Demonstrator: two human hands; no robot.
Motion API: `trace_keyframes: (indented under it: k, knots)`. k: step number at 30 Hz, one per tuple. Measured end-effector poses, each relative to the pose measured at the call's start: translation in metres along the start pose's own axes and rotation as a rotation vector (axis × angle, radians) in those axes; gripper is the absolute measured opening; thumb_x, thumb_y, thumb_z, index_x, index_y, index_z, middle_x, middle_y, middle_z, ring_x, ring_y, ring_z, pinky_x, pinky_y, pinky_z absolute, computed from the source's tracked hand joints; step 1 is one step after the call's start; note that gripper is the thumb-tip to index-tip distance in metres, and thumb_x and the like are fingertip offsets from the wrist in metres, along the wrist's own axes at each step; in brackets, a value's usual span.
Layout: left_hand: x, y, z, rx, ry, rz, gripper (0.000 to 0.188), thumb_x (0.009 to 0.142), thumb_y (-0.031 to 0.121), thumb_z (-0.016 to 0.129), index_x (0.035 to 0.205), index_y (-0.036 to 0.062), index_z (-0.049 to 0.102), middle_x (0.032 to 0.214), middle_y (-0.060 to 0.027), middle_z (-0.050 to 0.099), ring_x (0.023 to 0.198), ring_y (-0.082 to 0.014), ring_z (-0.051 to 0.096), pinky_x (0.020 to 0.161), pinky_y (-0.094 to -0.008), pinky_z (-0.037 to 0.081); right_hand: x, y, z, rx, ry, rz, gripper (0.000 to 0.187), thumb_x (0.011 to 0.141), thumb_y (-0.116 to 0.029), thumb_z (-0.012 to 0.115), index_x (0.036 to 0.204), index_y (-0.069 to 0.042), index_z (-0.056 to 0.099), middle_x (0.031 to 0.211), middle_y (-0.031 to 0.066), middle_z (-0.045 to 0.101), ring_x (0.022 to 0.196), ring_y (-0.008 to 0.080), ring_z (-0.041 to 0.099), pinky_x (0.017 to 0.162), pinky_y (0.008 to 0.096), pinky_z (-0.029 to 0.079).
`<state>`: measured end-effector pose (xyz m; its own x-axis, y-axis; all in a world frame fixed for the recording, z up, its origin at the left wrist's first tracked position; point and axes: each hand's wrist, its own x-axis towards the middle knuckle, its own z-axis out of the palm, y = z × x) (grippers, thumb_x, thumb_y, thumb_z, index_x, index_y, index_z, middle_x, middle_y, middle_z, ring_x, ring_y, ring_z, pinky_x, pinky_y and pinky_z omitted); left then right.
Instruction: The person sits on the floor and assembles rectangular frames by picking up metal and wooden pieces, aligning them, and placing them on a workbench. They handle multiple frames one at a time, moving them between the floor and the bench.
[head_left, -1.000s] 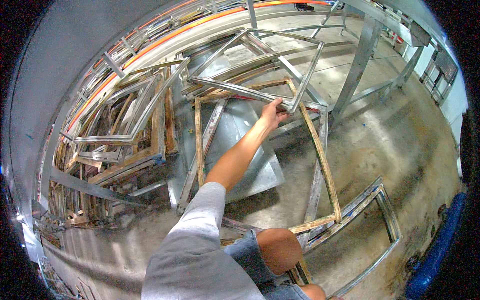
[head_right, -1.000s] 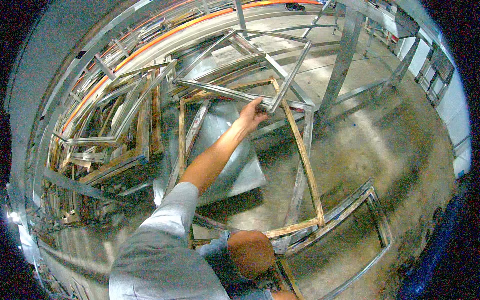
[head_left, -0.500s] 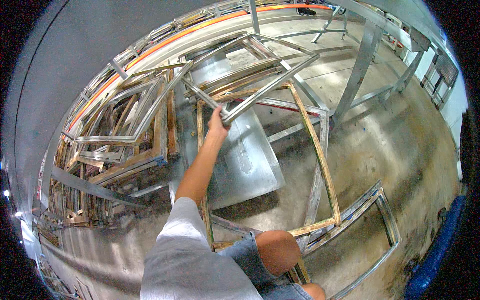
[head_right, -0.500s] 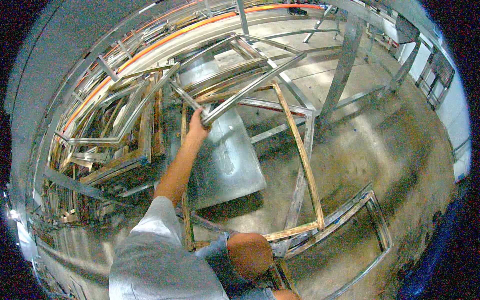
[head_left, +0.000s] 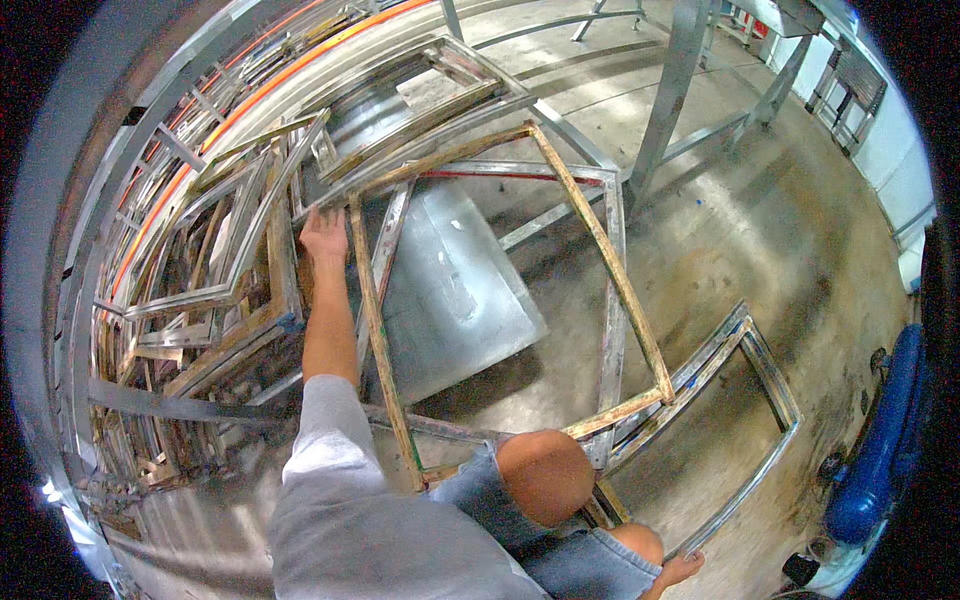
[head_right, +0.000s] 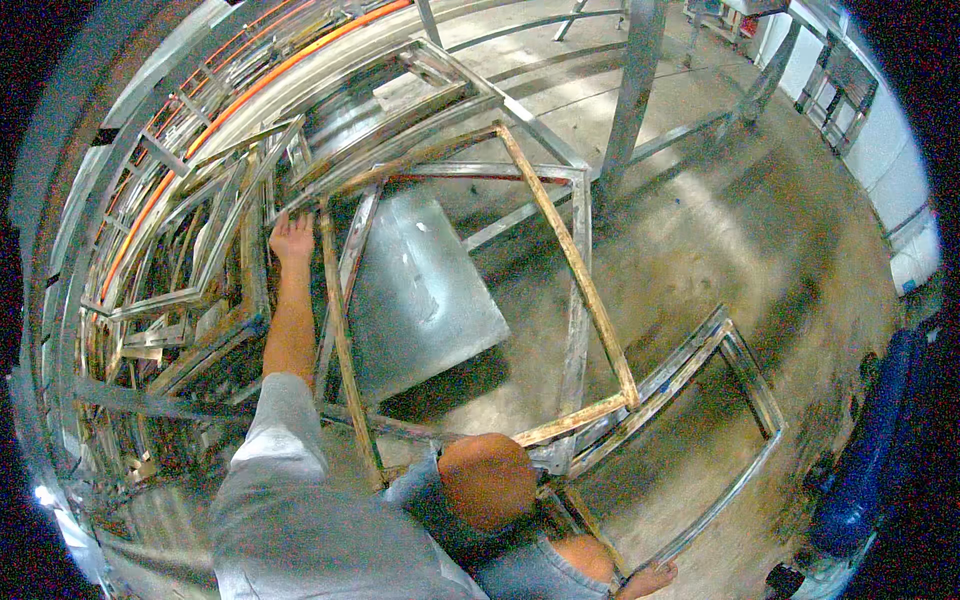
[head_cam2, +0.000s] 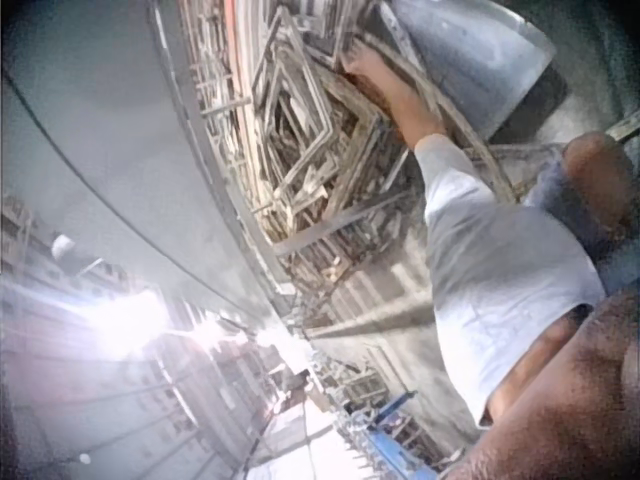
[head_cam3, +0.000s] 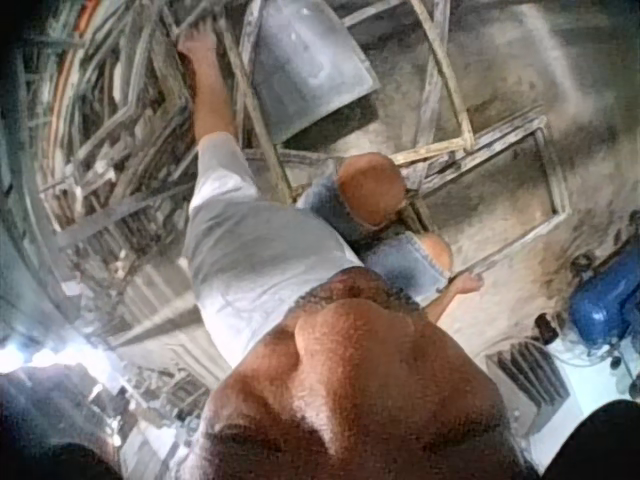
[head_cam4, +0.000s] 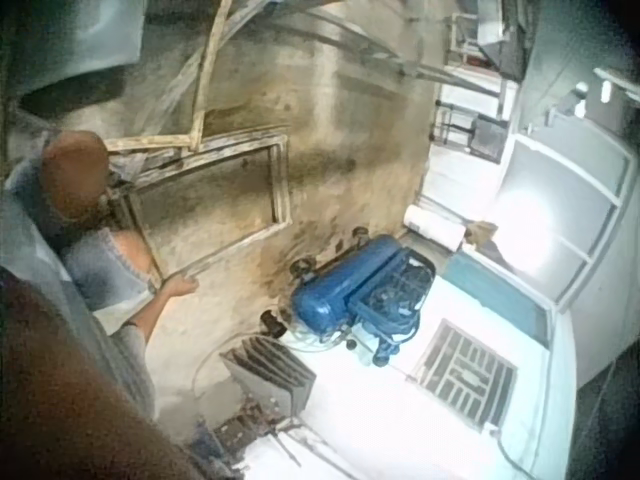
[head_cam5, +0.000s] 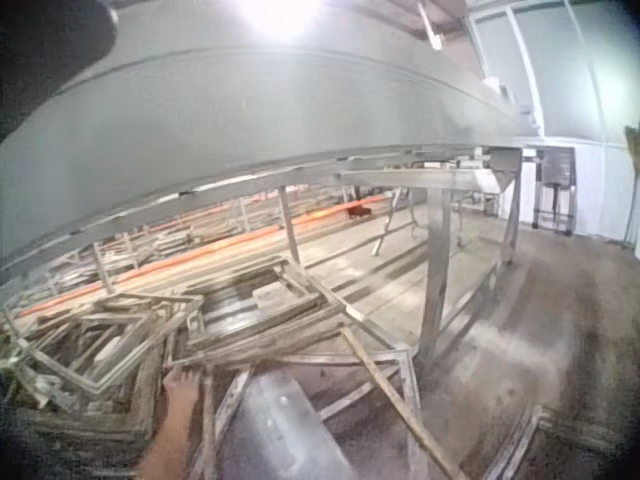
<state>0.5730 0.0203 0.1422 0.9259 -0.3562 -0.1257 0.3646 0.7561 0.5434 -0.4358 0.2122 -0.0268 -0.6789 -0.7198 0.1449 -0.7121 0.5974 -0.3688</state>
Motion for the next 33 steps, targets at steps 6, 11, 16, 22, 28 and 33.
trace_keyframes:
  k: [6,11,16,22,28,33]
  knots:
    - [-0.026,-0.027,-0.016,1.091,-0.251,-0.13,0.058,0.083,0.02,0.068,0.137,0.0053,0.051,0.14,-0.0137,0.051,0.132,-0.0298,0.044,0.107,-0.0425,0.037,0.007,0.007,-0.021,0.029,-0.086,0.005,0.035,0.088,-0.018,0.065,0.116,0.002,0.057,0.114,0.0213,0.06,0.107,0.037,0.056,0.093,0.0413,0.044]
    - [-0.178,-0.032,-0.025,1.998,-0.334,0.951,0.061,0.073,0.03,0.078,0.119,-0.0024,0.055,0.118,-0.0213,0.057,0.115,-0.0394,0.05,0.099,-0.0462,0.04,0.046,-0.066,-0.019,0.226,-0.059,-0.067,0.033,0.092,-0.018,0.063,0.116,0.005,0.059,0.118,0.0203,0.061,0.11,0.0341,0.058,0.097,0.0397,0.044]
    - [-0.294,-0.006,-0.08,2.187,-0.12,0.345,0.07,0.07,0.031,0.08,0.118,-0.0069,0.047,0.113,-0.0301,0.054,0.114,-0.0452,0.048,0.098,-0.0495,0.038,0.069,-0.254,0.009,0.867,-0.507,-0.02,0.039,0.095,-0.021,0.057,0.129,-0.001,0.054,0.123,0.0147,0.06,0.115,0.0264,0.057,0.096,0.041,0.046]
    - [-0.309,-0.001,-0.126,1.992,-0.255,0.272,0.042,0.076,0.019,0.067,0.109,-0.0025,0.05,0.09,-0.0265,0.061,0.086,-0.0393,0.062,0.077,-0.0509,0.049,0.06,-0.406,0.055,1.046,-1.125,-0.378,0.043,0.094,-0.023,0.059,0.13,-0.002,0.054,0.122,0.011,0.059,0.108,0.0202,0.056,0.094,0.0346,0.045]
    - [-0.345,0.05,0.016,1.618,-0.256,-0.183,0.021,0.078,0.015,0.062,0.09,-0.0024,0.057,0.066,-0.0108,0.06,0.053,-0.0203,0.061,0.049,-0.0363,0.049,0.099,-0.49,-0.055,1.284,-1.165,-0.254,0.036,0.089,-0.018,0.061,0.119,0.001,0.062,0.113,0.0087,0.063,0.102,0.0196,0.058,0.09,0.0321,0.044]
    - [-0.402,0.088,0.078,1.545,-0.351,-0.338,0.025,0.077,0.017,0.064,0.091,-0.0037,0.062,0.07,-0.0093,0.063,0.057,-0.0188,0.061,0.051,-0.0347,0.049,0.154,-0.465,-0.145,1.356,-0.957,-0.399,0.038,0.086,-0.016,0.062,0.119,0.003,0.062,0.113,0.0114,0.064,0.104,0.0199,0.06,0.094,0.0315,0.044]
